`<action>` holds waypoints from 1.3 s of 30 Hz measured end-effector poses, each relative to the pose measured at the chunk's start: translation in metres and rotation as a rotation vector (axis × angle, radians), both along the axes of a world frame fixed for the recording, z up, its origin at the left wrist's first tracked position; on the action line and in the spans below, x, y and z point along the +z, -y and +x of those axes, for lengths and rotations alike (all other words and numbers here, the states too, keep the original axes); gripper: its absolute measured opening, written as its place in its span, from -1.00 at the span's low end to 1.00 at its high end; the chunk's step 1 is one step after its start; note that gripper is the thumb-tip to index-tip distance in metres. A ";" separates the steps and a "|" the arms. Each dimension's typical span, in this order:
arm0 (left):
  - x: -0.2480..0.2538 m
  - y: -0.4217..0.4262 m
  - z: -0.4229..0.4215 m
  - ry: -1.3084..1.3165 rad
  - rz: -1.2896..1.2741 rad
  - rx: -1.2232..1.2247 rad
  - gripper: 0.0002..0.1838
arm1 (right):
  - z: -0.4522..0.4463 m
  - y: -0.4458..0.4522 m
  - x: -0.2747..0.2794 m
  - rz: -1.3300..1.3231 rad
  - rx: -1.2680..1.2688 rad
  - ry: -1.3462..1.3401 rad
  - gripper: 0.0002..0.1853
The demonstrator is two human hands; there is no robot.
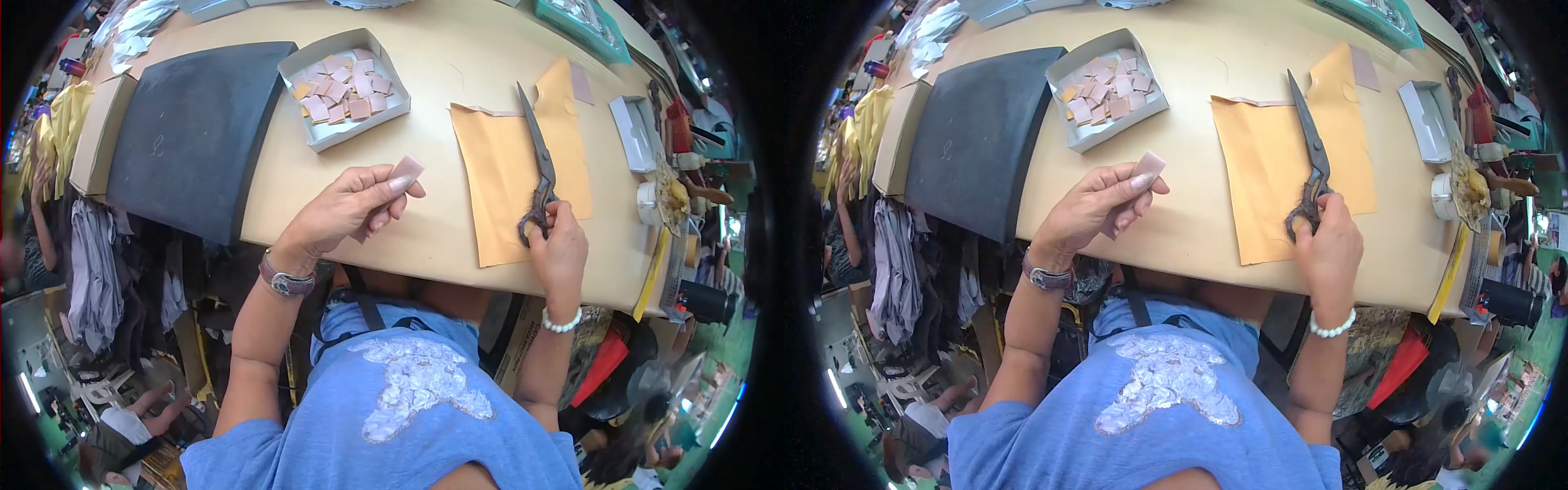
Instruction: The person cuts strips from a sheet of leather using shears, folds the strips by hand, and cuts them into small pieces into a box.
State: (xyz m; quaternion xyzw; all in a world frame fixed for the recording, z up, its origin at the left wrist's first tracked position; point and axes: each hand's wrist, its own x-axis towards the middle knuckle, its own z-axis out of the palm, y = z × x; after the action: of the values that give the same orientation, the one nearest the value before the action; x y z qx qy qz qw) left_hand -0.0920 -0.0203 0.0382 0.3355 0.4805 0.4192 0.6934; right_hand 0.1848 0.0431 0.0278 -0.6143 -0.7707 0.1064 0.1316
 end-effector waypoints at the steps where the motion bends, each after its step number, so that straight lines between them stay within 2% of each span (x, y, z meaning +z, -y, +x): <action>1: 0.000 0.000 -0.002 0.024 0.007 0.003 -0.69 | 0.000 -0.006 0.004 -0.078 -0.025 0.019 -0.73; 3: 0.002 -0.001 -0.006 0.070 0.028 0.016 -0.67 | 0.000 -0.020 0.014 -0.229 -0.068 0.054 -0.77; 6: 0.002 -0.002 -0.015 0.077 0.037 0.074 -0.65 | 0.019 -0.031 0.012 -0.653 -0.112 -0.587 -0.80; 7: 0.002 -0.004 -0.018 0.096 0.061 0.109 -0.65 | 0.014 -0.019 0.014 -0.652 -0.051 -0.821 -0.82; 9: 0.002 -0.006 -0.025 0.128 0.095 0.177 -0.66 | -0.009 0.012 0.030 -0.706 -0.027 -0.880 -0.81; 10: 0.002 -0.007 -0.026 0.119 0.076 0.224 -0.68 | -0.018 0.026 0.031 -0.776 0.016 -1.000 -0.79; 11: 0.003 -0.009 -0.027 0.110 0.057 0.268 -0.69 | -0.023 0.039 0.019 -0.742 0.145 -1.086 -0.79; 12: 0.003 -0.011 -0.027 0.101 0.040 0.310 -0.70 | -0.026 0.048 0.033 -0.968 0.086 -1.050 -0.81; 13: 0.002 -0.012 -0.030 0.116 0.060 0.300 -0.71 | -0.025 0.059 0.028 -1.081 0.043 -1.276 -0.77; 16: 0.000 -0.013 -0.037 0.137 0.094 0.285 -0.73 | -0.020 0.076 0.006 -1.377 0.130 -1.428 -0.56; 19: 0.005 -0.013 -0.037 0.150 0.083 0.280 -0.72 | -0.026 0.081 0.008 -1.468 0.159 -1.502 -0.46; 24: 0.003 -0.013 -0.038 0.235 0.093 0.245 -0.72 | -0.026 0.079 0.014 -1.502 0.130 -1.457 -0.38; 31: 0.005 -0.011 -0.042 0.077 0.090 0.157 -0.75 | -0.028 0.077 0.014 -1.530 0.093 -1.460 -0.34; 34: 0.017 -0.011 -0.047 -0.034 0.099 0.045 -0.75 | -0.030 0.077 0.014 -1.521 0.097 -1.490 -0.37; 37: 0.025 -0.012 -0.048 -0.102 0.137 -0.012 -0.76 | -0.034 0.077 0.014 -1.485 0.131 -1.489 -0.50; 39: 0.027 -0.014 -0.049 -0.122 0.159 -0.024 -0.76 | -0.035 0.076 0.017 -1.488 0.130 -1.372 -0.59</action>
State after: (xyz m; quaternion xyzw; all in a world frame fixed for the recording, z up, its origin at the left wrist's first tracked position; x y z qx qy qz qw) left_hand -0.1410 -0.0060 0.0653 0.4204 0.4831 0.4263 0.6389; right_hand 0.1503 -0.0330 0.0444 -0.3037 -0.2987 0.8962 0.1237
